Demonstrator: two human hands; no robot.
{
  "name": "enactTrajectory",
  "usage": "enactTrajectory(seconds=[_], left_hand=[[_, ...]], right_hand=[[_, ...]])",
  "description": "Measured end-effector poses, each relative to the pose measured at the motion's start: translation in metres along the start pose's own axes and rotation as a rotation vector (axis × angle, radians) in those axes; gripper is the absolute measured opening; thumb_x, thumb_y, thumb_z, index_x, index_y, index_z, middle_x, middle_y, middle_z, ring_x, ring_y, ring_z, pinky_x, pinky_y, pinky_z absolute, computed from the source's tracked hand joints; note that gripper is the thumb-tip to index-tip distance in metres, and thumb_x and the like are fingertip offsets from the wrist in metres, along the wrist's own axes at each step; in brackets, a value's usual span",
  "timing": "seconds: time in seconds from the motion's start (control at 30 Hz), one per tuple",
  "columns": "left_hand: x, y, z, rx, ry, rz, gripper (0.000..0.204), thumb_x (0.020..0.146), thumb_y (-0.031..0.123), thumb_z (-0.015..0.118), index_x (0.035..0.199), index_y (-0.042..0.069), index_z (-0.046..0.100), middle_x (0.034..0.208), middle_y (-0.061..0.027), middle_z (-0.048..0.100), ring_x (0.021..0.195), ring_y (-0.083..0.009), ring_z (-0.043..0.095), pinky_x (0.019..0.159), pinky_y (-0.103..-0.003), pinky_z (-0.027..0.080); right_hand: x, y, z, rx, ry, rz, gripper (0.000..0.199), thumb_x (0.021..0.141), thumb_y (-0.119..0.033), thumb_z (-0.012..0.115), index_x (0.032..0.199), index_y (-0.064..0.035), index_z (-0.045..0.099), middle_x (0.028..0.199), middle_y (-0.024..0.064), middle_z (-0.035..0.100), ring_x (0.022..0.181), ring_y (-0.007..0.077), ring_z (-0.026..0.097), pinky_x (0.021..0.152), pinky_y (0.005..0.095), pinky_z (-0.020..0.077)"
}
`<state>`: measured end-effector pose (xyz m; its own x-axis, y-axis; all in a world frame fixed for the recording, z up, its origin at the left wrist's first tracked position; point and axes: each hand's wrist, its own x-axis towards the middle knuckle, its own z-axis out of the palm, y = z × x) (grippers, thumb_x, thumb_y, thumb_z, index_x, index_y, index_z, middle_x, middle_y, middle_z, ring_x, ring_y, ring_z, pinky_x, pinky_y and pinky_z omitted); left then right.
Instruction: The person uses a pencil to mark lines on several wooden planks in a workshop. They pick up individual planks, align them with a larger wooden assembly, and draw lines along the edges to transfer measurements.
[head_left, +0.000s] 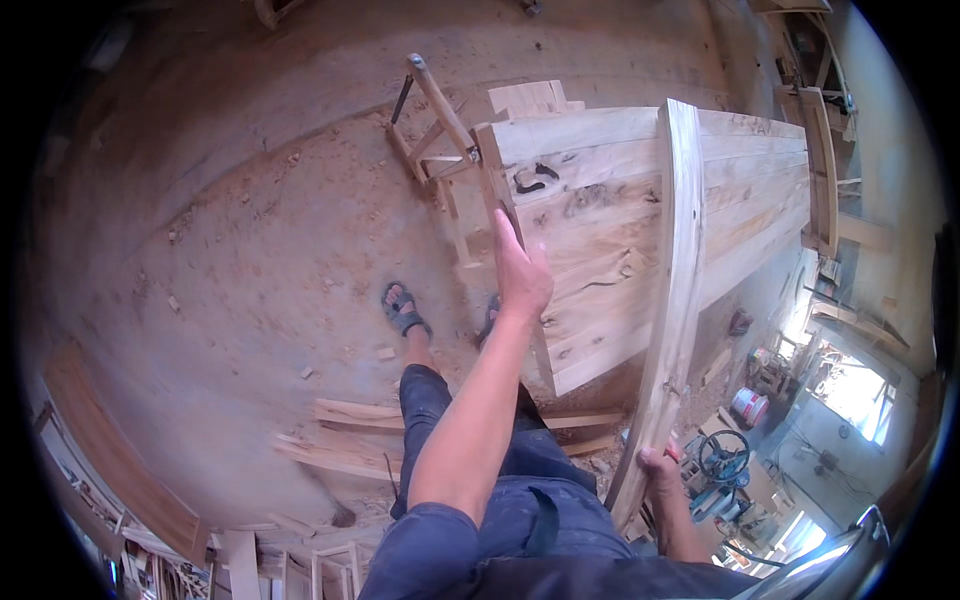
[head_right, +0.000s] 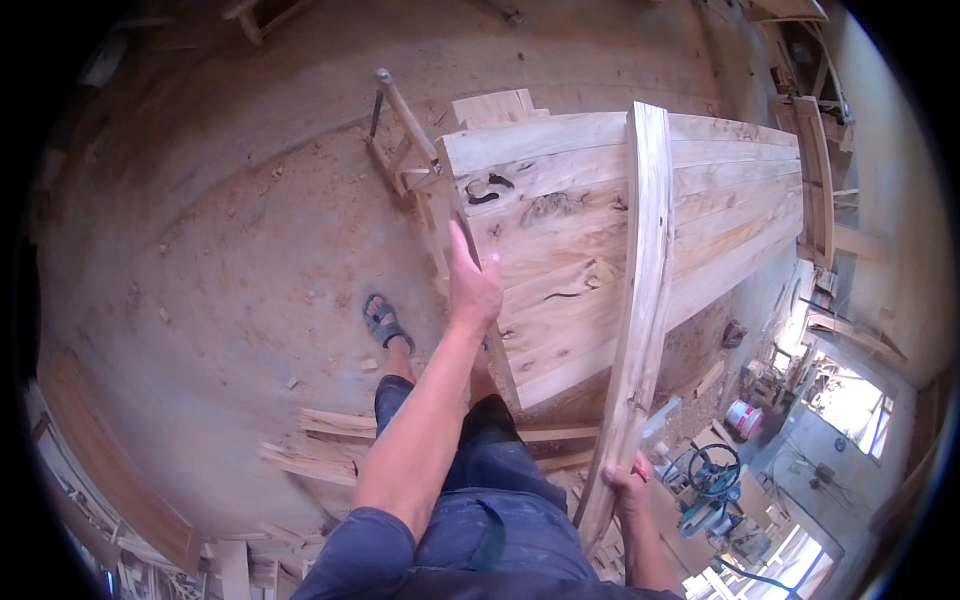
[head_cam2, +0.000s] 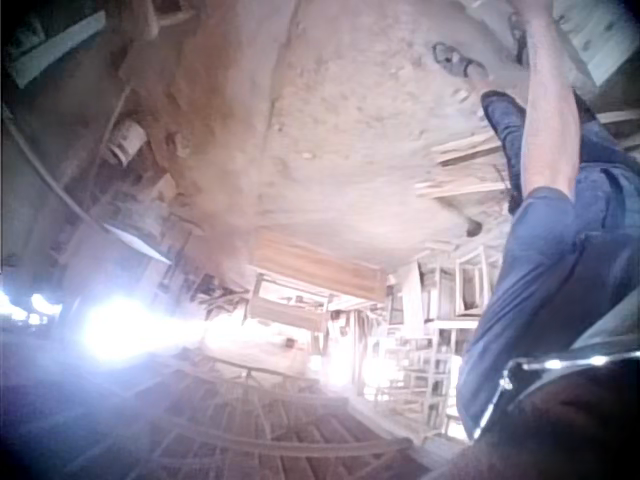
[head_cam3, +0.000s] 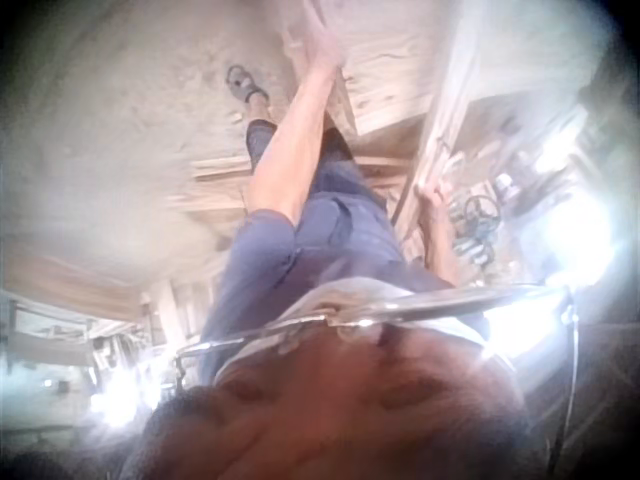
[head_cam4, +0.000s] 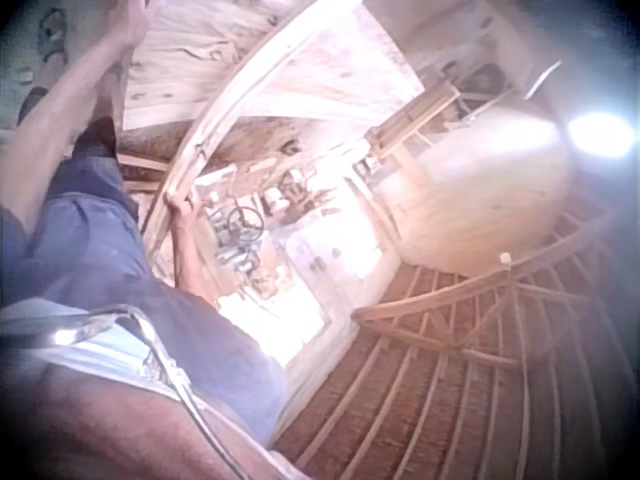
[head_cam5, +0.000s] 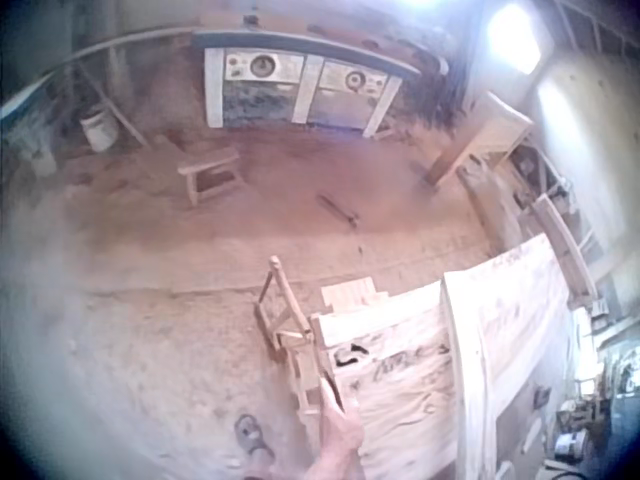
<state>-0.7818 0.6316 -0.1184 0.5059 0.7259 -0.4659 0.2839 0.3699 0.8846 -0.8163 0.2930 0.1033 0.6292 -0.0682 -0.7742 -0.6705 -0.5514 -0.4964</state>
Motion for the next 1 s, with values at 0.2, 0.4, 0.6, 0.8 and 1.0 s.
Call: enactTrajectory(seconds=[0.2, 0.4, 0.6, 0.8, 1.0], left_hand=[[0.000, -0.001, -0.003, 0.023, 0.001, 0.010, 0.082, 0.086, 0.012, 0.061, 0.151, -0.009, 0.016, 0.156, -0.0290, 0.025, 0.148, -0.0366, 0.020, 0.122, -0.042, 0.016], [0.055, 0.028, -0.014, -0.201, -0.037, 0.103, 0.085, 0.085, 0.014, 0.061, 0.152, -0.009, 0.014, 0.157, -0.0280, 0.023, 0.149, -0.0352, 0.019, 0.122, -0.038, 0.015], [0.045, 0.024, -0.006, 0.013, -0.017, 0.107, 0.084, 0.085, 0.012, 0.059, 0.152, -0.010, 0.013, 0.158, -0.0280, 0.021, 0.149, -0.0350, 0.019, 0.122, -0.036, 0.015], [0.035, 0.029, -0.016, -0.030, -0.112, 0.090, 0.082, 0.088, 0.010, 0.057, 0.153, -0.009, 0.012, 0.159, -0.0260, 0.021, 0.150, -0.0318, 0.018, 0.121, -0.035, 0.015], [0.010, 0.038, -0.046, -0.378, -0.204, -0.042, 0.076, 0.098, 0.021, 0.049, 0.155, -0.005, 0.007, 0.161, -0.0212, 0.020, 0.149, -0.0272, 0.021, 0.120, -0.034, 0.017]], right_hand=[[0.010, -0.002, 0.003, 0.033, -0.037, 0.044, 0.062, 0.062, -0.026, 0.078, 0.115, -0.0012, 0.059, 0.093, 0.0037, 0.063, 0.079, 0.0136, 0.060, 0.071, 0.0282, 0.0497], [0.028, 0.022, -0.012, 0.064, -0.082, 0.068, 0.064, 0.061, -0.026, 0.080, 0.117, -0.0012, 0.059, 0.095, 0.0033, 0.062, 0.082, 0.0138, 0.060, 0.074, 0.0284, 0.0497], [0.032, 0.021, 0.001, 0.081, -0.106, 0.027, 0.062, 0.061, -0.027, 0.080, 0.114, -0.0013, 0.059, 0.094, 0.0030, 0.062, 0.081, 0.0138, 0.059, 0.073, 0.0282, 0.0496], [0.021, 0.015, 0.026, 0.118, -0.103, -0.031, 0.062, 0.061, -0.028, 0.080, 0.113, -0.0009, 0.060, 0.090, 0.0021, 0.061, 0.076, 0.0117, 0.058, 0.067, 0.0267, 0.0479], [-0.001, 0.017, 0.055, 0.144, -0.291, 0.018, 0.059, 0.063, -0.019, 0.082, 0.115, 0.0015, 0.063, 0.098, 0.0042, 0.065, 0.086, 0.0123, 0.061, 0.077, 0.0257, 0.0498]])
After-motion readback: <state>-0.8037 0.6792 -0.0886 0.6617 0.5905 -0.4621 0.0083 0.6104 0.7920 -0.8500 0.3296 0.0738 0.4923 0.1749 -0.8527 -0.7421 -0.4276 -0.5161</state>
